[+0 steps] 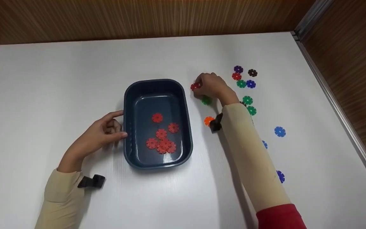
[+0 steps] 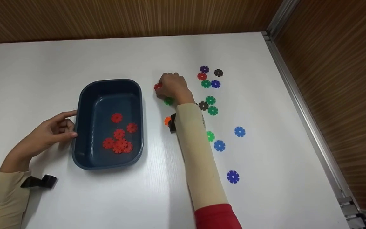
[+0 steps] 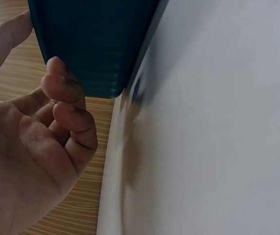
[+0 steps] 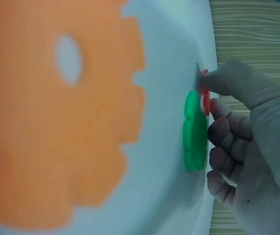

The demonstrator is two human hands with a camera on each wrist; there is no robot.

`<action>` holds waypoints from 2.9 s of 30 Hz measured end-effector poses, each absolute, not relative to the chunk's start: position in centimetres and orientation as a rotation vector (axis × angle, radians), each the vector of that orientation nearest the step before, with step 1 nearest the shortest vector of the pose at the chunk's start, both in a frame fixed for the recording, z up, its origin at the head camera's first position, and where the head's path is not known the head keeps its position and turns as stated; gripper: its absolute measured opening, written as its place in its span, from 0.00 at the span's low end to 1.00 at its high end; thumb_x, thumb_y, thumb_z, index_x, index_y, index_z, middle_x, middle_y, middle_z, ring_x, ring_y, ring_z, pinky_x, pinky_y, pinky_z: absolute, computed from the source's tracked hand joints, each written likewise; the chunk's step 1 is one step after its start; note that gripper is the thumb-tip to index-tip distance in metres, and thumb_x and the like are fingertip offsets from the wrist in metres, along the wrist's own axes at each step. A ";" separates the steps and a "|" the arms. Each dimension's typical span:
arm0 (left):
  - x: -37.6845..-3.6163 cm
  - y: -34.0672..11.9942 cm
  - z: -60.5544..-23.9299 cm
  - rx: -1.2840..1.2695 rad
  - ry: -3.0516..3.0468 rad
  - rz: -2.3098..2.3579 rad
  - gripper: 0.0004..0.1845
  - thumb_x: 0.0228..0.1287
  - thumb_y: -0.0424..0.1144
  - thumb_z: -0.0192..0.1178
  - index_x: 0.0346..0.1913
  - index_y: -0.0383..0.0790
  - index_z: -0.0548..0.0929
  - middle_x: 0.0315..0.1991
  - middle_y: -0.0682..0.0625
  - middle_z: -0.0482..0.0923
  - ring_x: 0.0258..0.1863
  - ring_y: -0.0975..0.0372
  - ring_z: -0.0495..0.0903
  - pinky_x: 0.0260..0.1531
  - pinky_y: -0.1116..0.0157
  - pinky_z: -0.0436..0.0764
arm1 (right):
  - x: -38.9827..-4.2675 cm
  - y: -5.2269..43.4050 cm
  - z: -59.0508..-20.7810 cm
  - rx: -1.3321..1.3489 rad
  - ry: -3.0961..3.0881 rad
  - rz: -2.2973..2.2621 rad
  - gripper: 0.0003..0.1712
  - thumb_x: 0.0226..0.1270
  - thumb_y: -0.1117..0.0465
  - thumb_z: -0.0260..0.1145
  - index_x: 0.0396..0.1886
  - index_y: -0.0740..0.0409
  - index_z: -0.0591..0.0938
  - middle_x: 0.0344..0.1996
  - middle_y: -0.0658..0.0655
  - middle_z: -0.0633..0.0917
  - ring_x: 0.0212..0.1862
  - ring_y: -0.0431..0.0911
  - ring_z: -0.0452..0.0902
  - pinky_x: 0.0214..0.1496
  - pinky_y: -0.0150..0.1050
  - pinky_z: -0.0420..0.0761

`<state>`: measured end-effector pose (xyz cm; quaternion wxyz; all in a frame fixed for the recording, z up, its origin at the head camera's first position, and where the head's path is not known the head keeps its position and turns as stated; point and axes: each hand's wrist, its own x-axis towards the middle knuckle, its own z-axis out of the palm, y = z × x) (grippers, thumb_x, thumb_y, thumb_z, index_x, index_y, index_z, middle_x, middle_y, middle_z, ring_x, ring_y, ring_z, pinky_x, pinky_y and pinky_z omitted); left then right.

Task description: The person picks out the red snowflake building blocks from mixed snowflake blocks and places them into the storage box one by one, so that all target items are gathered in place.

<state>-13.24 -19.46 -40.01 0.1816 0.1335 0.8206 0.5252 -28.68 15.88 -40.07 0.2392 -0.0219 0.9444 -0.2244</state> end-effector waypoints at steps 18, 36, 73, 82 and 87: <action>-12.9 -19.4 -39.8 0.375 2.309 1.489 0.34 0.58 0.38 0.63 0.66 0.41 0.63 0.32 0.51 0.70 0.25 0.67 0.70 0.27 0.70 0.68 | -28.2 15.8 -40.0 -0.110 2.558 -0.670 0.25 0.57 0.56 0.68 0.53 0.51 0.69 0.43 0.54 0.75 0.40 0.48 0.73 0.43 0.37 0.79; -12.9 -19.2 -39.8 0.371 2.286 1.502 0.34 0.58 0.37 0.64 0.66 0.41 0.62 0.31 0.51 0.71 0.25 0.66 0.71 0.27 0.70 0.68 | -28.2 17.0 -40.6 -0.158 2.514 -0.976 0.18 0.62 0.58 0.64 0.51 0.45 0.72 0.43 0.54 0.74 0.42 0.48 0.71 0.44 0.35 0.78; -13.2 -19.3 -39.9 0.366 2.277 1.512 0.34 0.58 0.38 0.63 0.66 0.42 0.62 0.31 0.52 0.71 0.23 0.67 0.71 0.23 0.69 0.69 | -23.8 11.2 -35.7 -0.719 2.425 -1.342 0.15 0.60 0.62 0.65 0.47 0.56 0.75 0.33 0.52 0.77 0.35 0.43 0.70 0.37 0.31 0.70; -13.0 -19.3 -39.7 0.366 2.284 1.501 0.34 0.58 0.37 0.63 0.67 0.41 0.61 0.33 0.51 0.70 0.25 0.68 0.70 0.24 0.70 0.68 | -23.3 10.7 -36.2 -0.823 2.429 -1.226 0.18 0.60 0.62 0.65 0.50 0.60 0.75 0.34 0.53 0.81 0.35 0.41 0.73 0.37 0.31 0.72; -13.0 -19.3 -39.7 0.363 2.290 1.504 0.35 0.58 0.37 0.63 0.67 0.40 0.61 0.33 0.51 0.70 0.25 0.68 0.71 0.24 0.70 0.68 | -23.3 10.9 -36.2 -0.824 2.460 -1.220 0.17 0.61 0.62 0.65 0.49 0.59 0.75 0.35 0.53 0.81 0.35 0.41 0.73 0.38 0.31 0.72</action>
